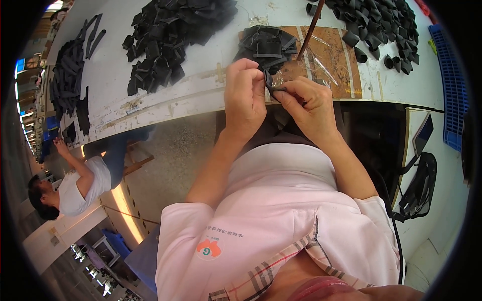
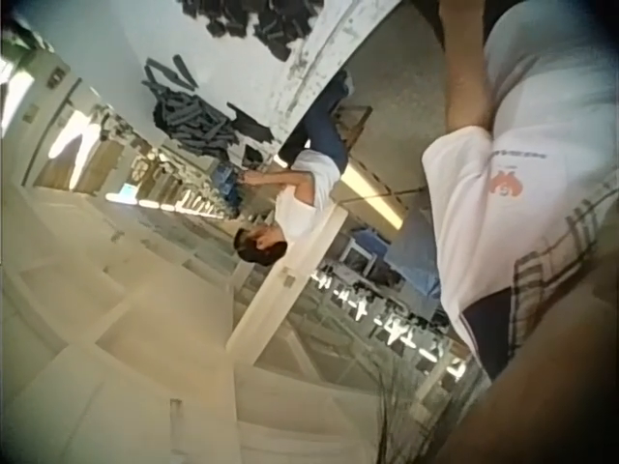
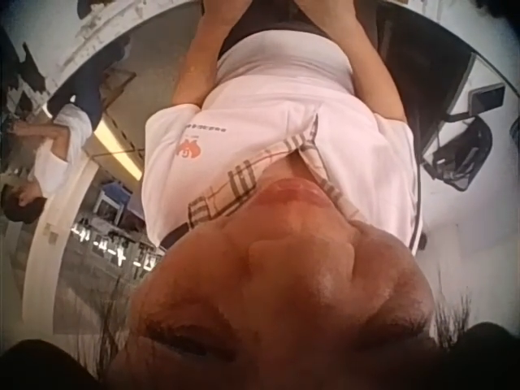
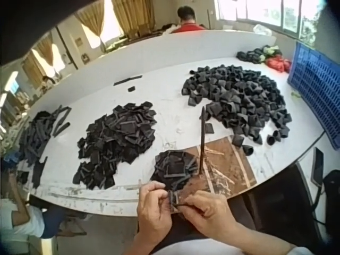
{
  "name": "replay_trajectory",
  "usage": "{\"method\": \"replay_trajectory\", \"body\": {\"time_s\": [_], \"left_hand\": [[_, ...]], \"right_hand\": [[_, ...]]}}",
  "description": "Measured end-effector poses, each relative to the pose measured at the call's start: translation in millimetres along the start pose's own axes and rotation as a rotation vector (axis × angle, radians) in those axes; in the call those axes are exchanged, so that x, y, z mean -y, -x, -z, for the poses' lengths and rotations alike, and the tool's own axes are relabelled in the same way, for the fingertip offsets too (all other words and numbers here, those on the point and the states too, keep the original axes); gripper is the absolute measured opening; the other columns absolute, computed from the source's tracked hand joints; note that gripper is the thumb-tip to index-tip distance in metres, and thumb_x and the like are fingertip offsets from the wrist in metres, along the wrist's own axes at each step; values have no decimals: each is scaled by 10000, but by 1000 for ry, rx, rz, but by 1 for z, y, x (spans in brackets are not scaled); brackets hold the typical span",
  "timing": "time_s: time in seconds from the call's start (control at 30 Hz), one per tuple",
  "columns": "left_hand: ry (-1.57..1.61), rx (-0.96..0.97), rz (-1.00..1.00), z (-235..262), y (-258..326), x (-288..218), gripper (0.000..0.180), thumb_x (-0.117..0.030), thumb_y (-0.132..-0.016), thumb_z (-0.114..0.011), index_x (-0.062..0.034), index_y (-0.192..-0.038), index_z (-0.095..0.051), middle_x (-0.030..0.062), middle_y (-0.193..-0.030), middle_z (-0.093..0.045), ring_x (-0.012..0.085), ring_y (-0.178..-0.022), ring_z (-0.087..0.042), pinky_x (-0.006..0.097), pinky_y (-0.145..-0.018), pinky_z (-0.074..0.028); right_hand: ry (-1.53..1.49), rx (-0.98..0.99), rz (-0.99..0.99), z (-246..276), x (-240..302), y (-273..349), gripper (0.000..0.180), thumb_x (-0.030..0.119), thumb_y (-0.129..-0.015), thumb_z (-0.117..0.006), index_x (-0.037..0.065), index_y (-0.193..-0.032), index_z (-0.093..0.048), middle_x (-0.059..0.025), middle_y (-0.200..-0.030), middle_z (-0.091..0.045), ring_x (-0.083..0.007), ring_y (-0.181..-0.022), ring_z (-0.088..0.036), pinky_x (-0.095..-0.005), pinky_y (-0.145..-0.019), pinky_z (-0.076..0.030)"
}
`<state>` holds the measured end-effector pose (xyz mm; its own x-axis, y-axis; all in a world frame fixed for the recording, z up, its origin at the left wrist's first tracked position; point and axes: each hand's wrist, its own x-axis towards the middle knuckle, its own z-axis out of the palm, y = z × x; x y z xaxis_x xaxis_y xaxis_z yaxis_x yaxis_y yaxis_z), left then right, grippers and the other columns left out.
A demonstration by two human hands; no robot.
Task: The recorder is seen manually manipulating and assembling small black flexible components at a workbench in a factory setting.
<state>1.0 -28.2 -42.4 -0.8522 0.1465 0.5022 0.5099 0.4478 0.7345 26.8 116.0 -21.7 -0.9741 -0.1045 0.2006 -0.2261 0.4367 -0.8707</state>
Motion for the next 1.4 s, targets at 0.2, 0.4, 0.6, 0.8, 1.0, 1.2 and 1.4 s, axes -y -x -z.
{"method": "replay_trajectory", "body": {"time_s": [0.2, 0.4, 0.6, 0.8, 1.0, 1.2, 1.4], "left_hand": [[459, -88, 555, 2, -4, -18, 122, -80, -798, -575, 8, -876, -539, 59, -817, -547, 130, -636, -519, 233, -582, -428], [1048, 167, 913, 17, -10, -23, 151, -162, -779, -592, -23, -834, -584, 25, -706, -568, 85, -569, -510, 186, -481, -378], [920, 179, 903, 17, -10, -18, 123, -135, -757, -599, -20, -802, -591, 17, -662, -566, 77, -541, -504, 181, -484, -377], [722, 193, 821, 19, -11, -23, 108, -96, -763, -590, 0, -813, -591, 33, -675, -585, 74, -531, -505, 176, -466, -381], [651, 266, 845, 21, -12, -21, 82, -91, -763, -583, -14, -789, -598, 19, -653, -577, 56, -515, -494, 156, -464, -371], [630, 240, 750, 22, -8, -24, 81, -90, -771, -581, -12, -789, -591, 4, -647, -563, 38, -521, -473, 152, -469, -362], [412, 229, 383, 12, -7, -46, 31, 6, -762, -565, 15, -788, -549, 29, -628, -552, 56, -573, -516, 192, -501, -411]], "right_hand": [[272, -294, 271, 3, 3, 5, 102, 34, -639, -641, 45, -687, -552, -64, -596, -450, -217, -511, -479, -315, -439, -383], [504, -347, 498, 6, 1, 7, 173, 38, -581, -652, 54, -706, -534, -38, -628, -439, -188, -541, -481, -299, -446, -388], [672, -263, 584, 9, 1, 10, 184, 65, -559, -615, 39, -725, -542, -27, -643, -420, -158, -558, -465, -269, -459, -385], [714, -227, 641, 9, -3, 14, 212, 72, -563, -593, 13, -764, -561, -29, -657, -409, -147, -582, -455, -254, -463, -370], [718, -214, 661, 10, -3, 14, 212, 74, -553, -587, 17, -756, -562, -25, -654, -406, -144, -584, -448, -257, -469, -366], [162, -125, 350, 10, 5, 17, 159, 104, -671, -652, 23, -783, -574, -49, -705, -469, -158, -603, -507, -242, -491, -404], [-105, -177, 59, 13, 15, 5, 91, 37, -726, -640, 3, -803, -603, -41, -696, -550, -95, -567, -506, -206, -494, -392]]}}
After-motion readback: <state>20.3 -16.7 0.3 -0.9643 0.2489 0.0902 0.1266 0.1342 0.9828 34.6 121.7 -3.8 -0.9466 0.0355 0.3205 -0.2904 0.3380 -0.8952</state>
